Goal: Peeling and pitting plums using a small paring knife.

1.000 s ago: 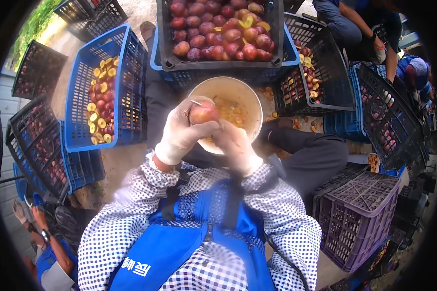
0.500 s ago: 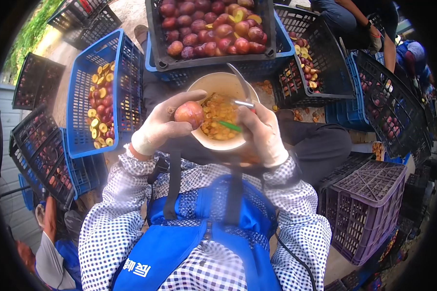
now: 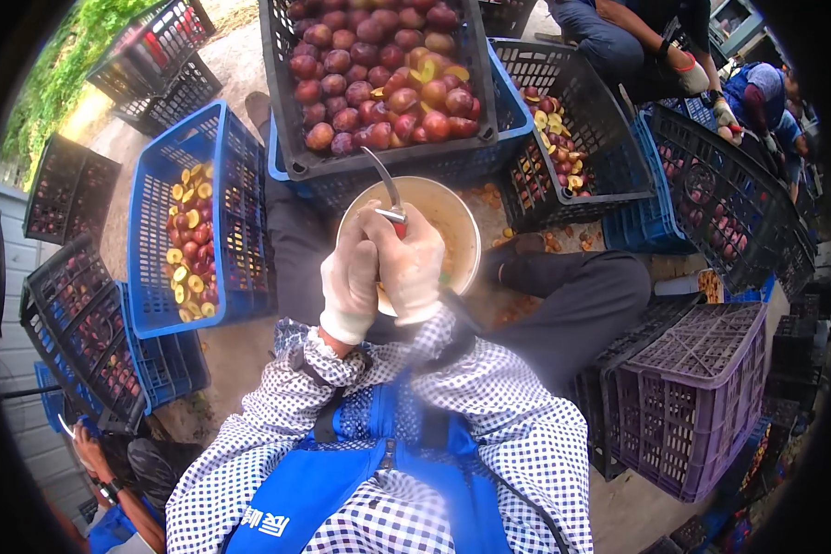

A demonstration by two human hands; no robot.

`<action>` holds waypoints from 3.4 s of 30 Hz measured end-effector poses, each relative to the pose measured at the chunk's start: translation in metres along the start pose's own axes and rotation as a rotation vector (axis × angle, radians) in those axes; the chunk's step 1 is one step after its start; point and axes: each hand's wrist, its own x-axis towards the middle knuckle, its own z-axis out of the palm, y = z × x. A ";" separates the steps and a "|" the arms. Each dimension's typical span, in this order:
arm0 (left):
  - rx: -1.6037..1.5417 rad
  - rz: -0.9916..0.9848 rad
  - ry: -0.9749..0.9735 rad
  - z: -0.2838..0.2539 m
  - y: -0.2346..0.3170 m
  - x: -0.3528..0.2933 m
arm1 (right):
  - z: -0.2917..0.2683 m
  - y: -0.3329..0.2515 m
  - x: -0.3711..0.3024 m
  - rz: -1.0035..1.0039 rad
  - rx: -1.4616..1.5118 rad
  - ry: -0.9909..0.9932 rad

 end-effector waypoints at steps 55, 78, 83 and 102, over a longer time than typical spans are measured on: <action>-0.821 -0.486 0.241 -0.123 -0.028 0.049 | -0.040 0.037 0.007 0.397 0.057 -0.032; 1.716 0.253 -0.333 -0.074 -0.109 0.317 | -0.079 0.069 0.006 0.601 0.106 0.040; 1.477 0.183 -0.430 -0.058 -0.057 0.317 | -0.076 0.055 0.003 0.472 0.140 0.032; -0.738 -0.631 -0.255 -0.018 0.017 0.050 | -0.063 -0.004 -0.006 -0.161 -0.255 -0.225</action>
